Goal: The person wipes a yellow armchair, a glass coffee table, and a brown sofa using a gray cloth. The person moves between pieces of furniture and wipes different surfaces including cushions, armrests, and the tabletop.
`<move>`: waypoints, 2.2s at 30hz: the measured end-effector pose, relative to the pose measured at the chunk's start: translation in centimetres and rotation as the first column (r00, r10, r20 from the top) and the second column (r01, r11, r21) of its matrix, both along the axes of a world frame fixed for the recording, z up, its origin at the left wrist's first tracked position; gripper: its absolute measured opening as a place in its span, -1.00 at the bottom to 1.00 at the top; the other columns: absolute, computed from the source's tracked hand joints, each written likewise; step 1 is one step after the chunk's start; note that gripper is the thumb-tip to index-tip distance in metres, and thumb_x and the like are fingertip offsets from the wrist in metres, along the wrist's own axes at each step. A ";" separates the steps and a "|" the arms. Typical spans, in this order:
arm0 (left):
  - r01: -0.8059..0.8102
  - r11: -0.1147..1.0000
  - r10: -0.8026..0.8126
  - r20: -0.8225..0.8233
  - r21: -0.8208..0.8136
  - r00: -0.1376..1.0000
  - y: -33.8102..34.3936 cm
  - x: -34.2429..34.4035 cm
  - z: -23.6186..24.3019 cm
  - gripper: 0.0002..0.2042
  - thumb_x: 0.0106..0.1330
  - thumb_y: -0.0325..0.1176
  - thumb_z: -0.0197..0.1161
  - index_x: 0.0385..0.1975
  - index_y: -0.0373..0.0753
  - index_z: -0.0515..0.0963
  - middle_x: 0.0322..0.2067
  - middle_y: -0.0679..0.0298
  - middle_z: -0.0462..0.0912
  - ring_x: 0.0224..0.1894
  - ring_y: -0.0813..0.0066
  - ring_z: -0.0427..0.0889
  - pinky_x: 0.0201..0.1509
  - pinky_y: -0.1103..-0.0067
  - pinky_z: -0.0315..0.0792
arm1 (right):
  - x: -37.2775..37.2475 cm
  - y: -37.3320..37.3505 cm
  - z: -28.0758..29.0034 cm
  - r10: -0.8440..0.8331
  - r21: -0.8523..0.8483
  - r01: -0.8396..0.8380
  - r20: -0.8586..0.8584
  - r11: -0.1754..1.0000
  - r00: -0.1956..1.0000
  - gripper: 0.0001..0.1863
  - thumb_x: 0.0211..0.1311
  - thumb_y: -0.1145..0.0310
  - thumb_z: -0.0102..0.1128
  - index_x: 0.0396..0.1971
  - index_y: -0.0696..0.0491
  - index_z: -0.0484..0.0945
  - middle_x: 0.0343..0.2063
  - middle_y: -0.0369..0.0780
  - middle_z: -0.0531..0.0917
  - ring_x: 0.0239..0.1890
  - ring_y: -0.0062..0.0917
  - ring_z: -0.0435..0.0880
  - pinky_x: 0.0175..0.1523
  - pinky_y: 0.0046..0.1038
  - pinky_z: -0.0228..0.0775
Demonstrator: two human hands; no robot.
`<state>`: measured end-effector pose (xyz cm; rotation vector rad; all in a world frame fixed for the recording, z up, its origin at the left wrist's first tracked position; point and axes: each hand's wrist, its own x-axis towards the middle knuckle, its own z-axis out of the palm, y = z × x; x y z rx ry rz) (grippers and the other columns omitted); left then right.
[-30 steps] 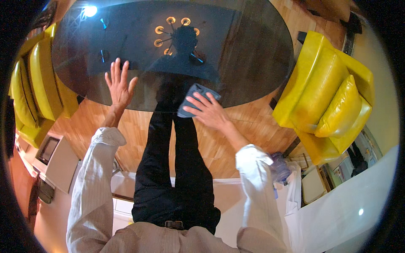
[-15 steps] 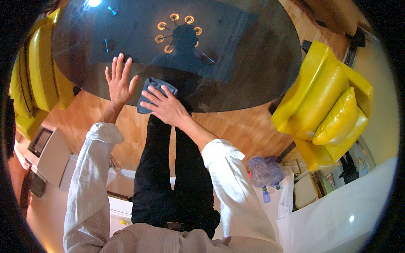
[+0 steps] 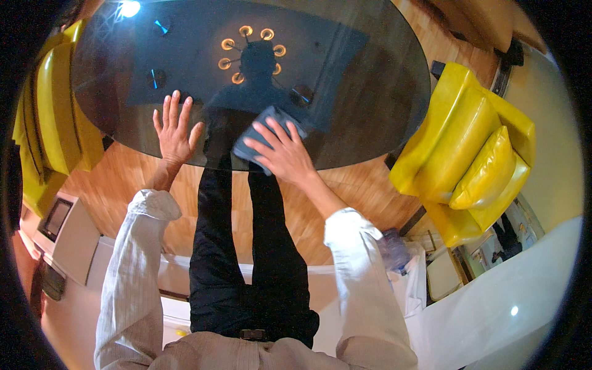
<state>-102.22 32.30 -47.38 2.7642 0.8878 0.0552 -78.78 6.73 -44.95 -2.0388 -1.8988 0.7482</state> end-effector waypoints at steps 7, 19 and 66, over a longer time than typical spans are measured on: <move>0.006 1.000 -0.006 0.007 -0.019 1.000 0.1 0.6 -0.2 -0.31 0.56 0.13 0.18 0.65 0.14 0.26 0.71 0.21 0.08 0.74 0.13 -0.01 0.70 -0.07 -0.26 | -2.4 6.1 -0.1 -0.217 0.075 0.216 0.003 0.973 0.976 -0.36 0.42 0.07 0.40 0.47 -0.36 0.49 0.56 -0.25 0.35 0.61 -0.12 0.22 0.56 0.21 0.06; 0.006 0.999 -0.007 -0.030 -0.038 1.000 -0.2 0.4 0.4 -0.30 0.55 0.08 0.20 0.65 0.07 0.26 0.70 0.15 0.09 0.74 0.07 0.01 0.71 -0.05 -0.27 | -1.2 2.8 0.1 -0.387 -0.002 0.388 0.059 0.922 0.920 -0.41 0.46 0.02 0.29 0.47 -0.36 0.51 0.56 -0.17 0.36 0.59 0.01 0.23 0.56 0.30 -0.01; -0.141 0.989 0.142 0.018 -0.051 0.990 10.5 20.1 0.1 -0.28 0.51 0.22 0.24 0.62 0.18 0.33 0.72 0.05 -0.02 0.74 -0.10 -0.12 0.65 -0.24 -0.29 | 12.3 21.4 -1.7 -0.814 0.151 0.810 0.255 0.566 0.522 -0.33 0.51 0.00 0.22 0.53 -0.13 0.39 0.62 0.06 0.18 0.65 0.18 0.03 0.59 0.36 -0.17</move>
